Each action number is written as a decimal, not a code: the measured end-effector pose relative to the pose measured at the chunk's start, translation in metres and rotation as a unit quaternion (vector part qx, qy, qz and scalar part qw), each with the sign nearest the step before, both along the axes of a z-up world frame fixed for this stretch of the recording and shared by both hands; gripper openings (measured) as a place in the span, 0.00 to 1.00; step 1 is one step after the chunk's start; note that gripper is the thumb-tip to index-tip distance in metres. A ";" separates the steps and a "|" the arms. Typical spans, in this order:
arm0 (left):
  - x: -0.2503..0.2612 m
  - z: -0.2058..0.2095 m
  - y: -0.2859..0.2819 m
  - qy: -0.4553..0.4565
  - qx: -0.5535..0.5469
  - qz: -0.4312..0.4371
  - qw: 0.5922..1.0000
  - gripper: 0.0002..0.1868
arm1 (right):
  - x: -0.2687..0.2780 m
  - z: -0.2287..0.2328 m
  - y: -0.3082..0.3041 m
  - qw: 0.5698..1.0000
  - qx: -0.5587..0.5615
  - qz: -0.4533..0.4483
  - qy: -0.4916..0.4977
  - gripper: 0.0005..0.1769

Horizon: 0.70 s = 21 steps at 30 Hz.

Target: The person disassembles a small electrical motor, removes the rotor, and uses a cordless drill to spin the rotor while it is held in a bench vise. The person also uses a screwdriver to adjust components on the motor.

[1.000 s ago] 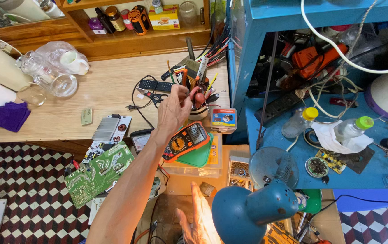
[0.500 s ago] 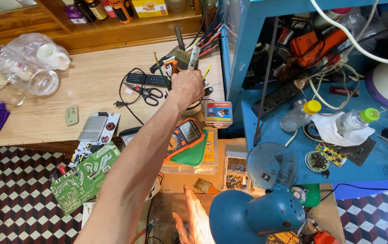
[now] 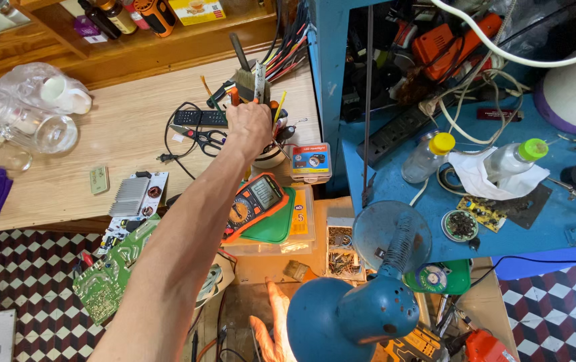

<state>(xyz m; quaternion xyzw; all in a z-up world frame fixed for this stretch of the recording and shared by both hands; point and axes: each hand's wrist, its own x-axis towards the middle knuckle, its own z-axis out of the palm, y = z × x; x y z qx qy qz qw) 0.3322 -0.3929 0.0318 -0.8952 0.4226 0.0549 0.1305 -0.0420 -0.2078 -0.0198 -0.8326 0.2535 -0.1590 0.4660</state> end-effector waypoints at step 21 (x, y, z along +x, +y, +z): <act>-0.126 0.173 0.220 0.180 -0.570 -0.029 0.801 0.20 | -0.023 0.029 0.042 0.919 0.387 -0.003 -0.075 0.21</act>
